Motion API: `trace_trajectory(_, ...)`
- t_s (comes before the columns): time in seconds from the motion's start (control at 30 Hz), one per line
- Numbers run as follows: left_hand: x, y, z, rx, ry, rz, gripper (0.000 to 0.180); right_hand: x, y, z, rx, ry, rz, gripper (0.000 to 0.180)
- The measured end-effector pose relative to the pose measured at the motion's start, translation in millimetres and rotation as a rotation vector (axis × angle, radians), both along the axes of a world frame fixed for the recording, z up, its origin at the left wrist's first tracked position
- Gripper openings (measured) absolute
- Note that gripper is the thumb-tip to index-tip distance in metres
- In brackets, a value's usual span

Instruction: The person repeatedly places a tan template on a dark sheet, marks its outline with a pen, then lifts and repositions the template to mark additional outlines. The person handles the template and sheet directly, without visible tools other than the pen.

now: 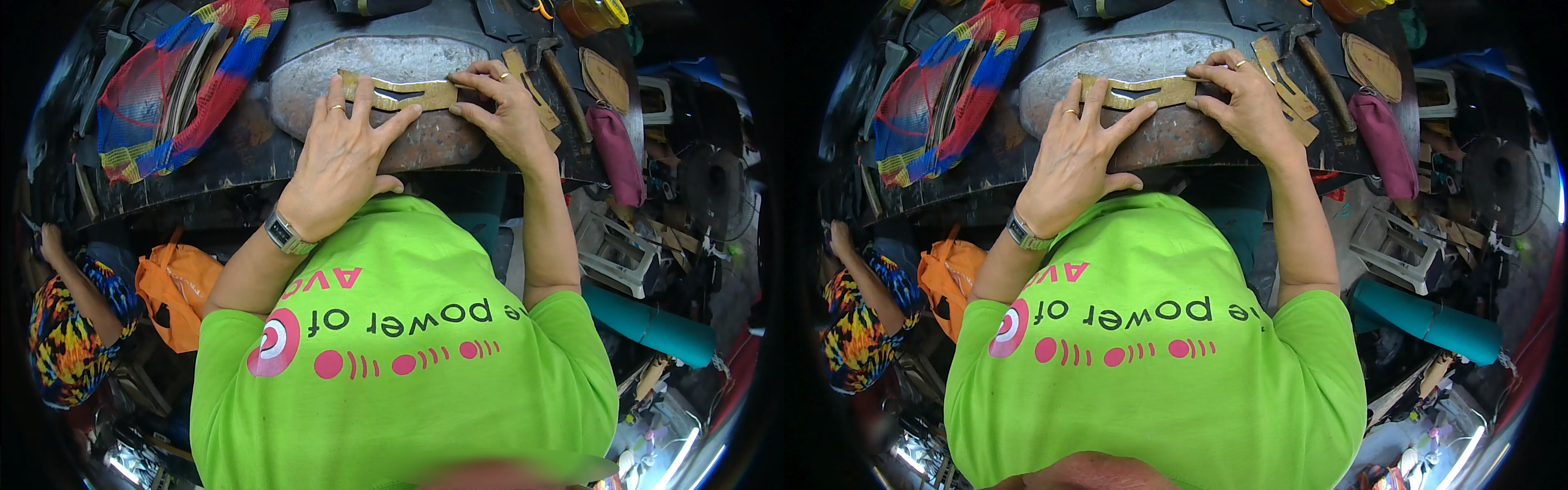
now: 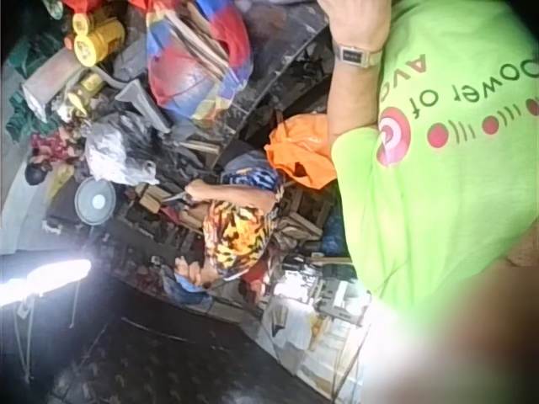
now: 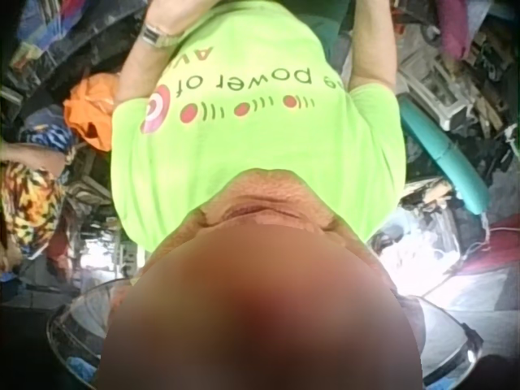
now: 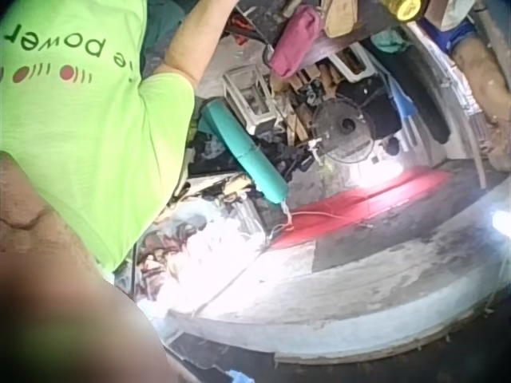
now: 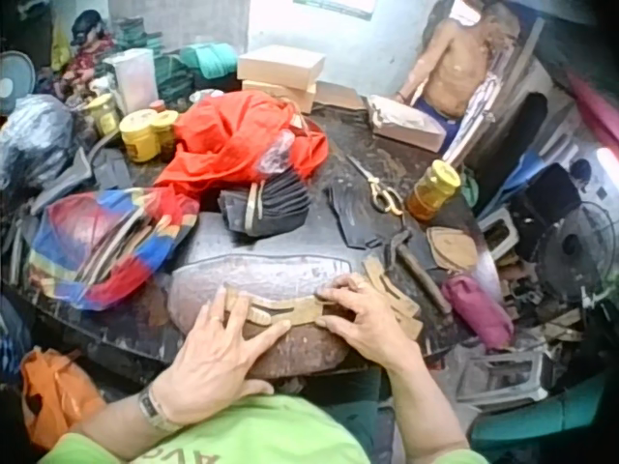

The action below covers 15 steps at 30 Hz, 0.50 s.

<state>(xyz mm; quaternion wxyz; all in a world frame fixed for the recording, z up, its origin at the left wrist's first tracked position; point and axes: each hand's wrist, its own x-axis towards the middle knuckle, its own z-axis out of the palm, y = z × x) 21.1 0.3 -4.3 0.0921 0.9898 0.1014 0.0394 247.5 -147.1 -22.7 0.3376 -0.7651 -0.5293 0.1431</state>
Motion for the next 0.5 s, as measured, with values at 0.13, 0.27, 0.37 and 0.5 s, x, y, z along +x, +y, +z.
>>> trace_trajectory(0.13,0,0,-2,-0.024,-0.026,0.001,0.096,2,3,3,-0.027,0.010,0.034,0.041)
trace_trajectory(0.27,0,-6,-8,-0.028,-0.050,0.025,0.096,1,8,6,-0.063,0.041,0.045,0.041)
trace_trajectory(0.37,1,-10,-11,-0.029,-0.054,0.041,0.096,4,9,9,-0.084,0.046,0.059,0.042)
trace_trajectory(0.5,3,-11,-11,-0.012,-0.024,0.045,0.097,8,8,9,-0.099,0.028,0.075,0.042)
